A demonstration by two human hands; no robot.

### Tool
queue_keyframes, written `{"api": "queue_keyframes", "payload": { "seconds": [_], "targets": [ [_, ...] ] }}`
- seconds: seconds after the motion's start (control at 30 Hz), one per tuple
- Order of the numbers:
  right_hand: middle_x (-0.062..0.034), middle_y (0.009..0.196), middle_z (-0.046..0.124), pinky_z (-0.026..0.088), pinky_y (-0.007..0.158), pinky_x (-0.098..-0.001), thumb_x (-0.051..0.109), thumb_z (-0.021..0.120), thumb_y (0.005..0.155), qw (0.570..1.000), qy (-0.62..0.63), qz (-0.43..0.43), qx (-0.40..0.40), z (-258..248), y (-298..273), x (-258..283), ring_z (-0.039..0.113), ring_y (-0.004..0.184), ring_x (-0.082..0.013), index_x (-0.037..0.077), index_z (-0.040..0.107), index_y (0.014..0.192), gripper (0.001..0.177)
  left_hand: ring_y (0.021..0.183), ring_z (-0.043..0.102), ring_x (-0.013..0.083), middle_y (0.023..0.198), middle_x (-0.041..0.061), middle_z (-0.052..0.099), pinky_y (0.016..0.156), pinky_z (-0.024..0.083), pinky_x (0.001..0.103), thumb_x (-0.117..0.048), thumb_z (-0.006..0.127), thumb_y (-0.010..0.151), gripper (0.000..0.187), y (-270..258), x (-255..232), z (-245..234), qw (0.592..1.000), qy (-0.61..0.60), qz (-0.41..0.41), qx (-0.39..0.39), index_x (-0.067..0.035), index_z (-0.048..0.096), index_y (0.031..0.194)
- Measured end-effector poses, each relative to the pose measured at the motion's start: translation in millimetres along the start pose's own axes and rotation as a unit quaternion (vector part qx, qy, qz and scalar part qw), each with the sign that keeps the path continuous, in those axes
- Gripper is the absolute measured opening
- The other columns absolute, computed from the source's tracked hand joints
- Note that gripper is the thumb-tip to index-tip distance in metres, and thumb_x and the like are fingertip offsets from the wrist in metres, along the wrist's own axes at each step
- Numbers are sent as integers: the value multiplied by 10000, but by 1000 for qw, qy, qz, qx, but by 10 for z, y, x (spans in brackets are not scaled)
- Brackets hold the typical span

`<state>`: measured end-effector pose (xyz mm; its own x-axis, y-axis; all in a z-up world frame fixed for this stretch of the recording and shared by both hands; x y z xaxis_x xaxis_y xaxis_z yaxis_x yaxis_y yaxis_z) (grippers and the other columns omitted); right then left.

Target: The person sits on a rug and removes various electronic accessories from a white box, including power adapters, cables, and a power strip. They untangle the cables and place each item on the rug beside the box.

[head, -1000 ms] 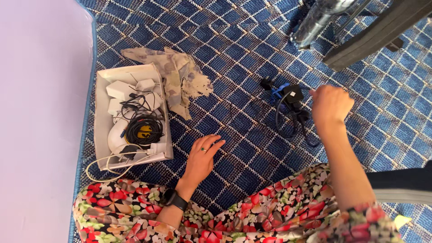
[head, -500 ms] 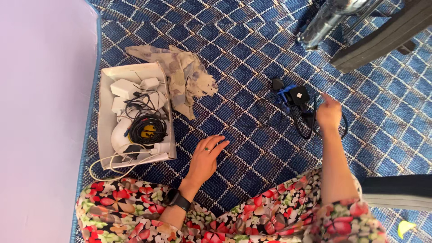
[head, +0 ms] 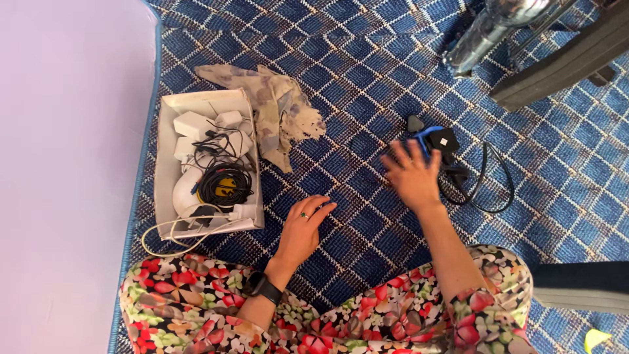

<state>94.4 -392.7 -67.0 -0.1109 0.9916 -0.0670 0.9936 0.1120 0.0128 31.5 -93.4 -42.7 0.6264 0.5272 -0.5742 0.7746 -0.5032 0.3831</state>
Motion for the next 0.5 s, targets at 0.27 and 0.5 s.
{"api": "queue_keyframes", "payload": {
  "seconds": [0.27, 0.5],
  "targets": [
    [50, 1694, 331, 12, 1153, -768, 122, 497, 984, 974, -130, 186, -12, 757, -68, -737, 219, 1584, -279, 288, 466, 1567, 607, 1333, 510, 360, 1398, 117, 576, 1102, 424, 512, 155, 537, 823, 574, 14, 2, -10, 1000, -5, -12, 6, -84, 633, 1336],
    [-17, 1661, 365, -5, 1135, -730, 117, 540, 856, 966, -153, 203, -55, 828, -94, -801, 262, 1528, -284, 218, 522, 1551, 702, 1338, 501, 357, 1403, 117, 574, 1111, 412, 521, 145, 553, 836, 564, 38, -35, -74, 1000, -2, -5, 4, -85, 630, 1345]
  ]
}}
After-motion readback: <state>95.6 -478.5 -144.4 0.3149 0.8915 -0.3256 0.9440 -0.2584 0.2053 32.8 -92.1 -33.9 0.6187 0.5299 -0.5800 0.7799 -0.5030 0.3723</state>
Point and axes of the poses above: each hand's wrist, its own y-axis towards the middle knuckle, its own z-axis out of the palm, x = y × z, the point moved 3 cm from there along y, towards the middle knuckle
